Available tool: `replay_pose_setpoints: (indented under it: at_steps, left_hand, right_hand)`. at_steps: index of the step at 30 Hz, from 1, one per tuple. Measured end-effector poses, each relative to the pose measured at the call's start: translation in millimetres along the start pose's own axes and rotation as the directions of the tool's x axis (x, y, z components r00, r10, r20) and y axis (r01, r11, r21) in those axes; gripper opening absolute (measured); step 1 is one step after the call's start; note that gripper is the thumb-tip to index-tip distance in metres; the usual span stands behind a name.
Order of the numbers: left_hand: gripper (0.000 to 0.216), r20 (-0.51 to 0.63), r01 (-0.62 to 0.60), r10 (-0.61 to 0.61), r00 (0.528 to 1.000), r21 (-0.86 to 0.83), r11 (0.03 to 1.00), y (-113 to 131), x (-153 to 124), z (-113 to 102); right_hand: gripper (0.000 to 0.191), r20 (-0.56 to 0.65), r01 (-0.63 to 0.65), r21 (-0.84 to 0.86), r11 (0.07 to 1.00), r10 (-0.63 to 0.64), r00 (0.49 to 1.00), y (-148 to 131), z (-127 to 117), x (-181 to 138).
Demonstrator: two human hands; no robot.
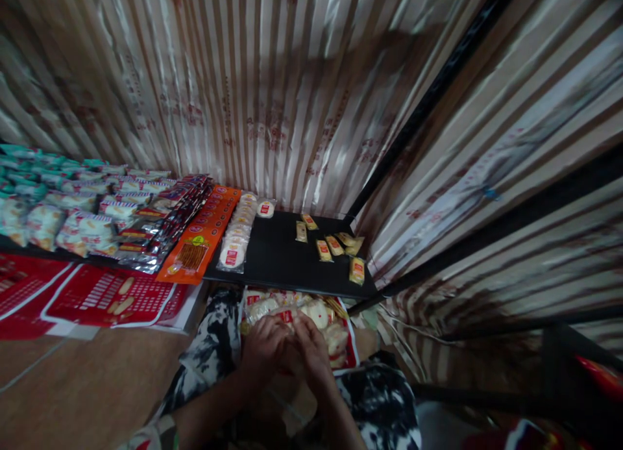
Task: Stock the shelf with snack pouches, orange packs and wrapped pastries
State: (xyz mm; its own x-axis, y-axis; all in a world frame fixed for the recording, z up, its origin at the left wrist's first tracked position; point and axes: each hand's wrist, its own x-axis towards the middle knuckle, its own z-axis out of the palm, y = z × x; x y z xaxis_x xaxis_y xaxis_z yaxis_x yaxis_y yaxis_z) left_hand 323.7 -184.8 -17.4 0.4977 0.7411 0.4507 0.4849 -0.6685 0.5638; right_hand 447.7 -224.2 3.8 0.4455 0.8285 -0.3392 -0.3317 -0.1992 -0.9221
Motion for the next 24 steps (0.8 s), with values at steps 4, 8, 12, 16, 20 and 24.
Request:
replay_pose_setpoints:
  at_steps: [4, 8, 12, 16, 20, 24]
  left_hand:
    - [0.025, -0.012, -0.127, 0.129, 0.992, 0.112, 0.986, 3.4, 0.3, -6.0]
    - [0.023, -0.005, -0.164, 0.167, 0.986, 0.146, 0.976, 3.4, 1.4, -7.5]
    - [0.024, -0.051, -0.138, 0.145, 0.988, 0.127, 0.982, 1.7, 3.7, -8.6]
    - [0.029, -0.115, -0.066, 0.073, 0.991, 0.061, 0.996, -4.1, 11.2, -13.5]
    - [0.035, -0.104, 0.183, -0.192, 0.976, -0.091, 0.979, -14.2, 26.6, -17.1]
    - [0.039, 0.113, 0.491, -0.486, 0.867, -0.364, 0.791, -27.5, 36.5, -10.6]
  right_hand:
    - [0.065, 0.013, -0.041, 0.037, 0.998, 0.04, 0.999, -8.8, 2.0, -1.2]
    - [0.061, 0.021, -0.017, 0.033, 0.999, 0.017, 1.0, -16.8, 5.6, -0.4]
    - [0.055, 0.017, 0.005, 0.083, 0.997, -0.006, 1.0, -18.9, 6.8, 5.1]
    - [0.055, -0.038, 0.024, 0.105, 0.994, -0.021, 0.999, -19.0, 3.7, 13.8]
    - [0.052, 0.0, 0.023, 0.08, 0.997, -0.023, 1.0, -26.6, 2.8, 21.8]
    - [0.049, 0.062, 0.023, 0.092, 0.996, -0.029, 0.998, -33.9, 6.1, 29.8]
